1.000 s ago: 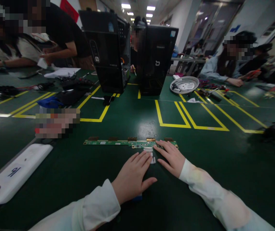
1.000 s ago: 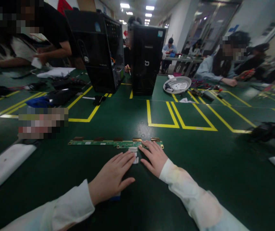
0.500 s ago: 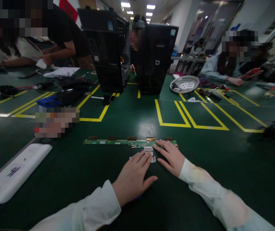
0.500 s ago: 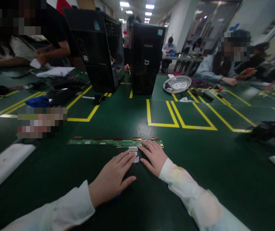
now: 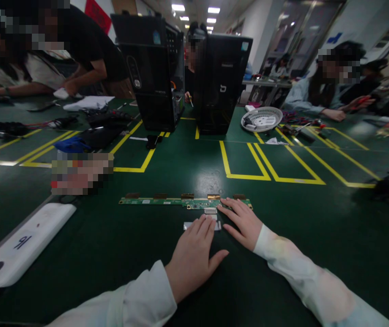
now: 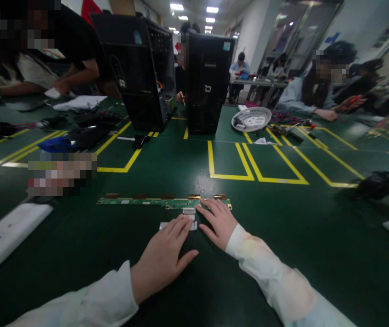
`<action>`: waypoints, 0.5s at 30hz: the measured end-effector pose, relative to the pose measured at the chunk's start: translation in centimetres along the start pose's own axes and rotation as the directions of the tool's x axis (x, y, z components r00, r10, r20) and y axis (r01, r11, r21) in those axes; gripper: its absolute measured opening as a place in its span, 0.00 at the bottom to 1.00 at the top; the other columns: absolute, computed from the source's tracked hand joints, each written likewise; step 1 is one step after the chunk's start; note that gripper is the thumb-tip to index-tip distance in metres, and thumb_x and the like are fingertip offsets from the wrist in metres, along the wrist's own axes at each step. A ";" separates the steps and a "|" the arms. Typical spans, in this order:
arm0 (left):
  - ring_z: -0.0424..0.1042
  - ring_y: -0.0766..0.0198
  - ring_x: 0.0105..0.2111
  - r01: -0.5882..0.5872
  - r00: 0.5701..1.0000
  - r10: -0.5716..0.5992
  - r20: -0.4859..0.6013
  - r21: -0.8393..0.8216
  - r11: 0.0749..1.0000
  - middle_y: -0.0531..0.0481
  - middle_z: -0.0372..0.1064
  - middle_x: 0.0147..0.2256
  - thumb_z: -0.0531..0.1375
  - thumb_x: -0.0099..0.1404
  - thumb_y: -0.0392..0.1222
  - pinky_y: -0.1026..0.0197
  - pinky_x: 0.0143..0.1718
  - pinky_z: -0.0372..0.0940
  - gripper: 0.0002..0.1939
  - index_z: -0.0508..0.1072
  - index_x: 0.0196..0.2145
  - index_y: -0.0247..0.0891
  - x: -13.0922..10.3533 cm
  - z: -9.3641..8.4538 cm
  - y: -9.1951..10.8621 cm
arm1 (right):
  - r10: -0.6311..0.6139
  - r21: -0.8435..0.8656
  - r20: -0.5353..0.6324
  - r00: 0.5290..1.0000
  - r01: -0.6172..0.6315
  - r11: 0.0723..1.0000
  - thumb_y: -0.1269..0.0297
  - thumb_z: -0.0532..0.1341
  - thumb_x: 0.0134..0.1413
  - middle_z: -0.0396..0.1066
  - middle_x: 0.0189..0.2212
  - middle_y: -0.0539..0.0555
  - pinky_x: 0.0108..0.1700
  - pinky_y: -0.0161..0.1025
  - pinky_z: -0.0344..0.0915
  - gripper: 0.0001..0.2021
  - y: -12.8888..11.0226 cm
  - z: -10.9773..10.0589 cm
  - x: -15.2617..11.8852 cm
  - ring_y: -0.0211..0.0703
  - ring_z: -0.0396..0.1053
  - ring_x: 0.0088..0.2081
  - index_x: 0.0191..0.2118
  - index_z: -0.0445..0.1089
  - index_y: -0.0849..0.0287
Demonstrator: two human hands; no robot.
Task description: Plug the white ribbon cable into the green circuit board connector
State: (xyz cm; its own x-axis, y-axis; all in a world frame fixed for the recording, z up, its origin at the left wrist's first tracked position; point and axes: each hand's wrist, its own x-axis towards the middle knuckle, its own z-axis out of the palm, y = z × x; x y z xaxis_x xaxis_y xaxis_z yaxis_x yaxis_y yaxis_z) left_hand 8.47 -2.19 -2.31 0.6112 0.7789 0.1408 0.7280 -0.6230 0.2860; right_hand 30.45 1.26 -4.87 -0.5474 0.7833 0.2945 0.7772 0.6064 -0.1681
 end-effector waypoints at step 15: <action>0.57 0.49 0.61 -0.020 1.000 0.020 -0.020 -0.001 1.000 0.36 0.58 0.61 0.50 0.66 0.58 0.45 0.59 0.57 0.33 0.57 0.61 0.32 -0.2 0.3 -0.2 | 0.003 0.000 -0.004 1.000 -0.003 1.000 0.57 0.51 0.62 0.58 0.60 0.62 0.61 0.57 0.54 0.23 -0.1 0.0 0.0 0.52 0.53 0.62 0.61 0.59 0.59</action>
State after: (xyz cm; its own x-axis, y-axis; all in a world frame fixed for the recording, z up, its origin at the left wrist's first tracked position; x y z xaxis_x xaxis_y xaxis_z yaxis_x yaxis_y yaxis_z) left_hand 8.30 -2.21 -2.67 0.6195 0.7675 0.1650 0.7154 -0.6384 0.2838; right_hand 30.41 1.20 -4.85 -0.5440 0.7844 0.2979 0.7788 0.6042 -0.1686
